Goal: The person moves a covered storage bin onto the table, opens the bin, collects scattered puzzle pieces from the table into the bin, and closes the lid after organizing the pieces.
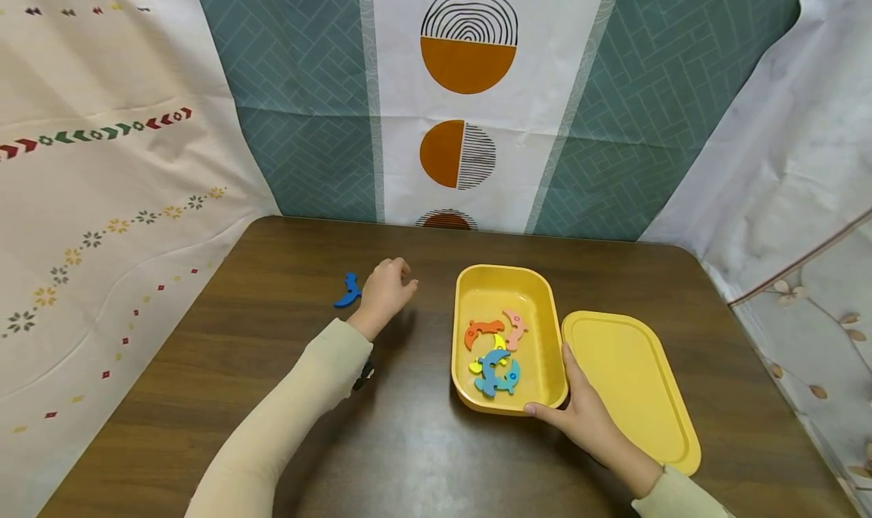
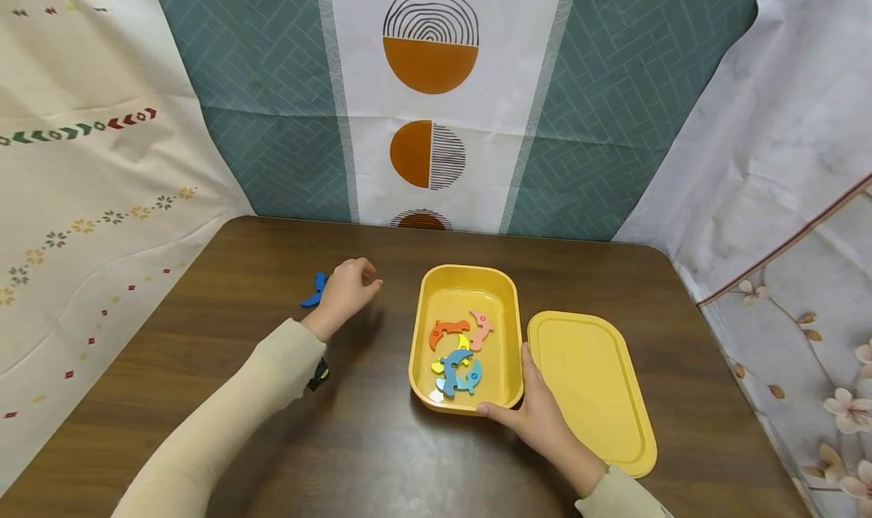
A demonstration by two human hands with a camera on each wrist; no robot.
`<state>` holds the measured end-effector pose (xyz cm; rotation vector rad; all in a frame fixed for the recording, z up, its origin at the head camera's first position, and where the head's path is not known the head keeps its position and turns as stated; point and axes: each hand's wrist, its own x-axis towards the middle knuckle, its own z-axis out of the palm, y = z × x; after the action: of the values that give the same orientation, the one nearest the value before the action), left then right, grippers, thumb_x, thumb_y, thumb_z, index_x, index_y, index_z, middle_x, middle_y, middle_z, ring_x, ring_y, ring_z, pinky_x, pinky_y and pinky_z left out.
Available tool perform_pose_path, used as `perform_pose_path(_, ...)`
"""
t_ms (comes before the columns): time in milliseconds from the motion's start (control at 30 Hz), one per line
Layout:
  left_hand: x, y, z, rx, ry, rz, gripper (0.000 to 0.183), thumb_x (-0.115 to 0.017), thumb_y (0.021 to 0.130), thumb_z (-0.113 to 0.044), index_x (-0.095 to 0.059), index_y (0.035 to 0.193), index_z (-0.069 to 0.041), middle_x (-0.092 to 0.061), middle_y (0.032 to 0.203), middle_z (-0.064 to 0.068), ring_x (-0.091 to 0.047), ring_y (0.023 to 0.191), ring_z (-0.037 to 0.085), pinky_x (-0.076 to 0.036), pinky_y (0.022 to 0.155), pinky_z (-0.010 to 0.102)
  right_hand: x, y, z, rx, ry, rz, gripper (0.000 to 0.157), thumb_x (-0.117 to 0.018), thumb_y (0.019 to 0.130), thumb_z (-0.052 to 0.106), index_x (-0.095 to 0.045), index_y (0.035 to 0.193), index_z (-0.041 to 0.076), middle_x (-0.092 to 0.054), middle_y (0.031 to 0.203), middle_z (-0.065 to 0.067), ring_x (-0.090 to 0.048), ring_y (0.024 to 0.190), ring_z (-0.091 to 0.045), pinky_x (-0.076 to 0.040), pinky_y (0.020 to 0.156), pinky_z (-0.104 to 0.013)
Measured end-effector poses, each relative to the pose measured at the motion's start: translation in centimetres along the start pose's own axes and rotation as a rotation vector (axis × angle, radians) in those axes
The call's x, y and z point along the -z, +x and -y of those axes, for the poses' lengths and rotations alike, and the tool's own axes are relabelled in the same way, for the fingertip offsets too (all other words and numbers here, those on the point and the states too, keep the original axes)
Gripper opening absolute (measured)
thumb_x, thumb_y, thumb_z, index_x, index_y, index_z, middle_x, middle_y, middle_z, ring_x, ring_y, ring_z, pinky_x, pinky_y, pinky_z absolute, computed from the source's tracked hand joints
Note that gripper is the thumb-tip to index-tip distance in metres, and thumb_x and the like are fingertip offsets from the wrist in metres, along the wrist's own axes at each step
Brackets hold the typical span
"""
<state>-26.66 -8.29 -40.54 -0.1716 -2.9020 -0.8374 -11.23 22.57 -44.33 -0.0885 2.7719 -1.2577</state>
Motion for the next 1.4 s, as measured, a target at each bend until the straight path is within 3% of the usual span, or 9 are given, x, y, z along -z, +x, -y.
perform_pose_path(433, 0.0, 0.9, 3.7, 0.143, -0.041, -0.060, 0.032, -0.064, 0.089, -0.018, -0.059, 0.110, 0.005, -0.060, 0.107, 0.022, -0.060, 0.094, 0.035, -0.052, 0.078, 0.044, 0.1, 0.0, 0.0, 0.012, 0.001, -0.005, 0.115, -0.081, 0.074, 0.035, -0.003, 0.150, -0.004, -0.012, 0.155, -0.028, -0.020, 0.140, -0.045, -0.024, 0.109, -0.058)
perform_pose_path(900, 0.1, 1.2, 6.8, 0.257, 0.042, -0.116, 0.043, -0.065, 0.088, -0.024, -0.054, 0.111, 0.011, -0.052, 0.113, 0.029, -0.051, 0.106, 0.045, -0.049, 0.081, 0.053, 0.4, 0.0, 0.3, 0.034, 0.001, -0.010, 0.115, -0.081, 0.074, 0.034, -0.003, 0.150, -0.004, -0.012, 0.155, -0.028, -0.020, 0.140, -0.044, -0.025, 0.109, -0.058)
perform_pose_path(1167, 0.1, 1.2, 7.2, 0.339, 0.045, -0.036, 0.059, -0.069, 0.085, -0.036, -0.051, 0.114, 0.013, -0.051, 0.114, 0.032, -0.049, 0.109, 0.046, -0.048, 0.085, 0.053, 0.3, 0.1, 0.3, 0.036, 0.001, -0.009, 0.115, -0.081, 0.075, 0.034, -0.003, 0.151, -0.003, -0.012, 0.155, -0.028, -0.020, 0.140, -0.045, -0.024, 0.109, -0.057)
perform_pose_path(1400, -0.1, 1.0, 7.5, 0.358, 0.040, -0.007, 0.058, -0.068, 0.087, -0.032, -0.049, 0.119, 0.013, -0.050, 0.117, 0.031, -0.049, 0.110, 0.046, -0.049, 0.085, 0.051, 0.2, 0.0, 0.1, 0.037, -0.002, -0.015, 0.115, -0.081, 0.074, 0.034, -0.004, 0.150, -0.004, -0.013, 0.155, -0.028, -0.020, 0.140, -0.045, -0.025, 0.109, -0.057)
